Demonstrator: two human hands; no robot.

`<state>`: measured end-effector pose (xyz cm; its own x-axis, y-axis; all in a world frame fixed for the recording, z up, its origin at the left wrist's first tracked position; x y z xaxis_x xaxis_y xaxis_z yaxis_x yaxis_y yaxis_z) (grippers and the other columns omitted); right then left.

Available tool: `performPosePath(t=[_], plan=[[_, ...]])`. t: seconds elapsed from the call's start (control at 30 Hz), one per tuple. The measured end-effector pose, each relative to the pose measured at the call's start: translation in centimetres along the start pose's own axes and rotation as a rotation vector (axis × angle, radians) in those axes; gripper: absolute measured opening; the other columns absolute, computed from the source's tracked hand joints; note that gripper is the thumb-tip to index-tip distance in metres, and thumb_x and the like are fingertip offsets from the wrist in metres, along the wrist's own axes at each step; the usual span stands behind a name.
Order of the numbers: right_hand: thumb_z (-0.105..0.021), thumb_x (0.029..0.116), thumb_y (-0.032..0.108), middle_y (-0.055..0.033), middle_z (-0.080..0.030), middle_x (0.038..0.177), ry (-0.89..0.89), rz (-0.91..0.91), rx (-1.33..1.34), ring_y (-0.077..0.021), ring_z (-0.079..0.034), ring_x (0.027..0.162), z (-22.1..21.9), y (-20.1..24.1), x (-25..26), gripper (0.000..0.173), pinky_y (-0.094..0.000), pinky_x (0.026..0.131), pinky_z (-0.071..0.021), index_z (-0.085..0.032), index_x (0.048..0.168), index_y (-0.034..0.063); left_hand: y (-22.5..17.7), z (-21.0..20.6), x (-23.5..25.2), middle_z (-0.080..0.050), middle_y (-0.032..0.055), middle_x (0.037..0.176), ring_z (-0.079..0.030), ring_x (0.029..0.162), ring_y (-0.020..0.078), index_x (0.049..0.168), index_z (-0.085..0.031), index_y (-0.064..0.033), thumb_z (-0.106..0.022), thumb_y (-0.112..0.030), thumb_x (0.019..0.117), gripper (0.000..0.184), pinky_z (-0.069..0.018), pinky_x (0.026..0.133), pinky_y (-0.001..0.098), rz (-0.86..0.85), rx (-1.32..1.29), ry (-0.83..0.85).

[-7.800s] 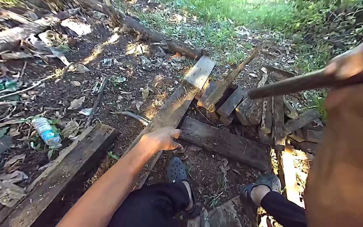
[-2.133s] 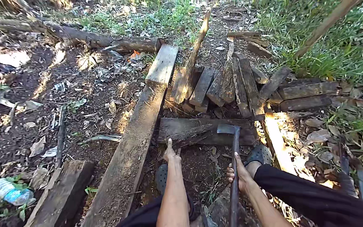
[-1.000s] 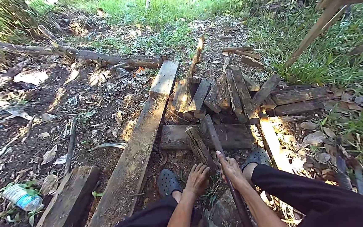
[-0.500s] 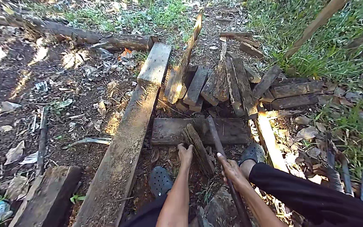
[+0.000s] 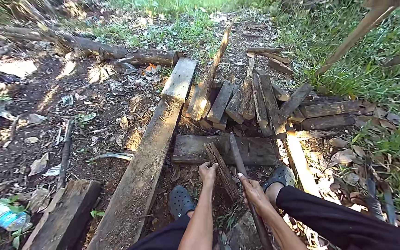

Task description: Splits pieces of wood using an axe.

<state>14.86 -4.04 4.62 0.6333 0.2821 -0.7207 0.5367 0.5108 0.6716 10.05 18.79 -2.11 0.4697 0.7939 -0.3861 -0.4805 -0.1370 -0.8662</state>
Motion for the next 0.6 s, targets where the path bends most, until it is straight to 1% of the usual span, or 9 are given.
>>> performPosePath(t=[0.1, 0.17, 0.23, 0.3, 0.33, 0.4, 0.43, 0.53, 0.6], plan=[[-0.051, 0.0988, 0.068, -0.0074, -0.055, 0.062, 0.027, 0.065, -0.007, -0.02, -0.056, 0.044, -0.3, 1.2, -1.2, 0.063, -0.0368, 0.042, -0.0528, -0.06, 0.098, 0.005, -3.5, 2.5, -0.2, -0.073, 0.0062, 0.074, -0.069, 0.068, 0.0183, 0.083, -0.076, -0.0076, -0.085, -0.022, 0.0832, 0.018, -0.0577, 0.07, 0.0455, -0.11, 0.0, -0.099], [-0.049, 0.0994, 0.068, -0.0073, -0.055, 0.061, 0.051, 0.135, -0.002, -0.0201, -0.055, 0.043, -0.7, 2.6, -2.2, 0.063, -0.037, 0.041, -0.0525, -0.06, 0.096, 0.0057, -7.1, 4.5, -0.3, -0.071, 0.0061, 0.073, -0.068, 0.068, 0.0186, 0.081, -0.074, -0.0072, -0.084, -0.025, 0.0851, 0.02, -0.0572, 0.071, 0.0462, -0.204, 0.024, -0.169], [-0.048, 0.1006, 0.066, -0.0075, -0.055, 0.059, 0.075, 0.222, 0.018, -0.0206, -0.056, 0.043, -1.0, 4.4, -3.4, 0.061, -0.0373, 0.041, -0.0529, -0.061, 0.096, 0.0059, -10.8, 6.2, -0.7, -0.072, 0.0047, 0.075, -0.069, 0.071, 0.0166, 0.085, -0.076, -0.008, -0.083, -0.026, 0.0862, 0.02, -0.0582, 0.074, 0.045, -0.329, 0.05, -0.257], [-0.047, 0.1019, 0.064, -0.0074, -0.055, 0.059, 0.101, 0.321, 0.031, -0.021, -0.056, 0.043, -1.4, 6.4, -5.1, 0.059, -0.0374, 0.042, -0.0539, -0.06, 0.097, 0.0062, -13.6, 7.5, -1.1, -0.077, 0.0027, 0.085, -0.073, 0.078, 0.0115, 0.095, -0.079, -0.0094, -0.082, -0.023, 0.0871, 0.016, -0.0608, 0.08, 0.0395, -0.488, 0.028, -0.339], [-0.046, 0.102, 0.064, -0.0073, -0.055, 0.059, 0.109, 0.376, 0.026, -0.0211, -0.057, 0.043, -1.6, 7.4, -6.1, 0.059, -0.0373, 0.042, -0.0542, -0.06, 0.098, 0.0065, -14.4, 7.9, -1.2, -0.077, 0.0021, 0.087, -0.073, 0.079, 0.0095, 0.099, -0.079, -0.0095, -0.081, -0.021, 0.0871, 0.017, -0.061, 0.08, 0.0364, -0.542, 0.001, -0.378], [-0.044, 0.1019, 0.065, -0.0072, -0.057, 0.059, 0.124, 0.496, 0.005, -0.0215, -0.058, 0.044, -1.9, 9.1, -8.1, 0.061, -0.0372, 0.043, -0.0552, -0.06, 0.1, 0.0069, -14.9, 8.2, -1.0, -0.078, 0.0028, 0.095, -0.074, 0.086, 0.009, 0.106, -0.079, -0.0096, -0.078, -0.021, 0.0897, 0.02, -0.0615, 0.084, 0.0346, -0.585, 0.001, -0.413], [-0.043, 0.1015, 0.066, -0.0068, -0.057, 0.059, 0.131, 0.554, -0.002, -0.0213, -0.058, 0.043, -2.0, 9.8, -9.0, 0.062, -0.0372, 0.042, -0.0554, -0.06, 0.1, 0.0072, -14.5, 8.1, -0.7, -0.078, 0.0037, 0.098, -0.074, 0.089, 0.0104, 0.108, -0.078, -0.0094, -0.077, -0.022, 0.0909, 0.021, -0.0612, 0.087, 0.036, -0.59, 0.027, -0.418], [-0.041, 0.1008, 0.069, -0.0045, -0.057, 0.058, 0.142, 0.69, 0.003, -0.0199, -0.057, 0.041, -2.7, 11.2, -11.5, 0.063, -0.0373, 0.04, -0.0552, -0.06, 0.101, 0.0083, -11.4, 7.9, 0.9, -0.078, 0.0077, 0.104, -0.075, 0.095, 0.018, 0.112, -0.078, -0.0074, -0.075, -0.023, 0.0929, 0.025, -0.0603, 0.091, 0.0449, -0.585, 0.139, -0.385], [-0.039, 0.0988, 0.074, -0.0027, -0.056, 0.057, 0.121, 0.748, -0.016, -0.0184, -0.056, 0.04, -3.2, 11.6, -12.7, 0.066, -0.0364, 0.039, -0.0542, -0.059, 0.1, 0.0103, -9.7, 8.1, 1.4, -0.078, 0.0073, 0.103, -0.075, 0.094, 0.0184, 0.111, -0.078, -0.0071, -0.075, -0.025, 0.0936, 0.025, -0.0606, 0.091, 0.0454, -0.595, 0.148, -0.381]])
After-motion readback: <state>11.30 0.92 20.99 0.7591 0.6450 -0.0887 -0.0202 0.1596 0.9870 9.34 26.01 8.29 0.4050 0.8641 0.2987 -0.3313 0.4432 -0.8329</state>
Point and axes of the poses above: each hand's wrist, its own x-axis towards the middle knuckle, its own z-axis out of the back of the hand, y = z × x, the point moved 5 cm from there along x, towards the middle knuckle
